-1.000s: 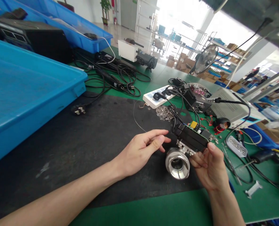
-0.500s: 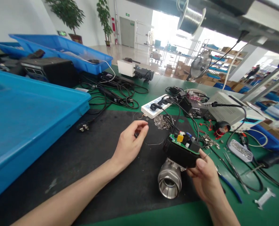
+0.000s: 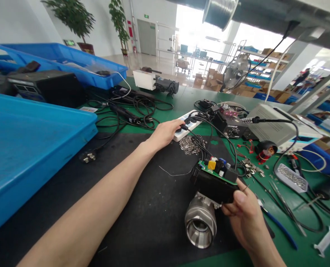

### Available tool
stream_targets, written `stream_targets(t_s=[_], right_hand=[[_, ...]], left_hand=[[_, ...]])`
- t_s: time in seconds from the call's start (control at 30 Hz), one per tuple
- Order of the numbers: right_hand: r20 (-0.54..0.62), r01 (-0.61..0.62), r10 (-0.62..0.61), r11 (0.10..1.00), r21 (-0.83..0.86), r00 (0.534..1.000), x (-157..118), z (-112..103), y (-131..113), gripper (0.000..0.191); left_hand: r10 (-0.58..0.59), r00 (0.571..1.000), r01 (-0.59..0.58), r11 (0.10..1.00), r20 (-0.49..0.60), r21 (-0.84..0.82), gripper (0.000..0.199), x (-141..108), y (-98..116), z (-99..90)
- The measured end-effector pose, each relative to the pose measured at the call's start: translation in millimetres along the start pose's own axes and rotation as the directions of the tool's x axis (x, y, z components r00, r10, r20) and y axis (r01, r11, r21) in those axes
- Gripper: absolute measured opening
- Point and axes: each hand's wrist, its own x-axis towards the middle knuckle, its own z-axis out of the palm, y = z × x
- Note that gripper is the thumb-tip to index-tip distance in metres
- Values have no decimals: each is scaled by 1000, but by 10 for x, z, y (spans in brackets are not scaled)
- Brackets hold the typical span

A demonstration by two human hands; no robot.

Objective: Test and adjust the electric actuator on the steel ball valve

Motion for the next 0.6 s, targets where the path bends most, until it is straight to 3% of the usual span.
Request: stream_targets(t_s=[0.2, 0.4, 0.6], right_hand=[[-42, -29, 30, 999, 24, 999, 36, 15, 3, 57], [69, -12, 8, 998, 62, 998, 123, -129, 87, 48], [105, -33, 25, 996, 81, 994, 160, -160, 62, 39]], left_hand=[[31, 998, -30, 1000, -46, 5, 36, -4, -201, 111], [54, 995, -53, 999, -79, 11, 35, 20, -290, 184], [67, 994, -66, 998, -84, 13, 35, 10, -273, 174]])
